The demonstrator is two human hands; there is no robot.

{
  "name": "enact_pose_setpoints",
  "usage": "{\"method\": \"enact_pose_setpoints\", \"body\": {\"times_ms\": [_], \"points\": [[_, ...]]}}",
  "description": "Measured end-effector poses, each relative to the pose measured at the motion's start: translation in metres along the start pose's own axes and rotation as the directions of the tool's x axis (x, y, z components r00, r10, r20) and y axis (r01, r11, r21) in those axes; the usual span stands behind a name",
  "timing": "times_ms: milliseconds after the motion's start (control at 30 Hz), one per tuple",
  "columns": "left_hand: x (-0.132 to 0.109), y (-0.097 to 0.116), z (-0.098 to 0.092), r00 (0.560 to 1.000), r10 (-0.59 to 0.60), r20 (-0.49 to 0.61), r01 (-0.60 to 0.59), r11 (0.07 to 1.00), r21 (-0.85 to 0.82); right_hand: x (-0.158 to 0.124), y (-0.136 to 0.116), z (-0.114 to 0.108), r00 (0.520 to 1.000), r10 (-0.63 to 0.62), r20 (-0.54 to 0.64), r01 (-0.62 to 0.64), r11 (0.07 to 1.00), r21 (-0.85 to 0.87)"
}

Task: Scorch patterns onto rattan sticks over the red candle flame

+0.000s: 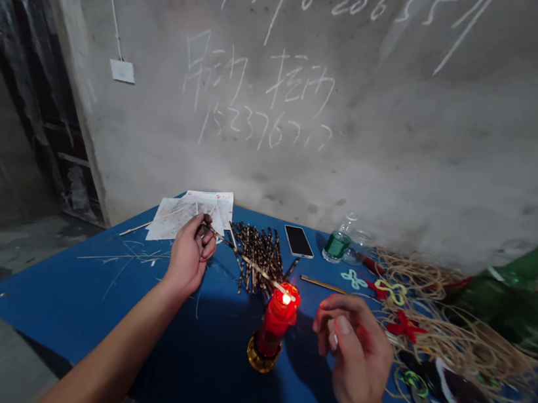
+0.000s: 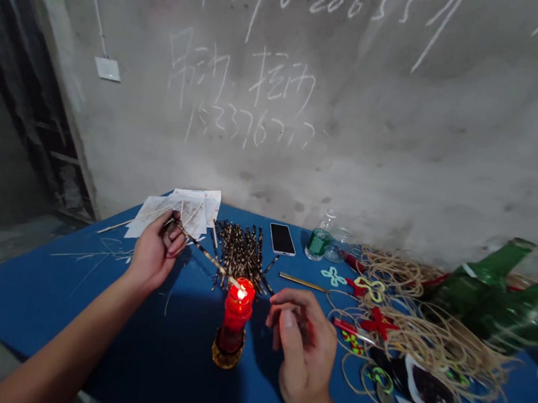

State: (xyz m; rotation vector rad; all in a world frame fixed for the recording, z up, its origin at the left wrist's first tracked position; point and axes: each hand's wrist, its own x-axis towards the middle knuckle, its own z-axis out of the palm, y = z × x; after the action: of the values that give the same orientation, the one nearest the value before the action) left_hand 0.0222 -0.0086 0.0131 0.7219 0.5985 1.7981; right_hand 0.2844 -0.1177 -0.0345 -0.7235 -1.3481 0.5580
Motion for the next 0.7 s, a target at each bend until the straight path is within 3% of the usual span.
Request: {"method": "enact_pose_setpoints", "body": {"times_ms": [267,700], "points": [[-0.0004,-0.0008,-0.0016,0.999,0.049,-0.018,-0.048,0.995,0.093,0.0046,-0.0049,0.0007,0.99,0.008,-0.142,-0.007,1.0,0.004],[-0.001,-0.0022,-0.0022,0.998,0.062,-0.019,-0.06,0.995,0.077,0.0051,-0.0062,-0.0004,0.975,0.045,-0.216,-0.037,0.998,0.042]]}}
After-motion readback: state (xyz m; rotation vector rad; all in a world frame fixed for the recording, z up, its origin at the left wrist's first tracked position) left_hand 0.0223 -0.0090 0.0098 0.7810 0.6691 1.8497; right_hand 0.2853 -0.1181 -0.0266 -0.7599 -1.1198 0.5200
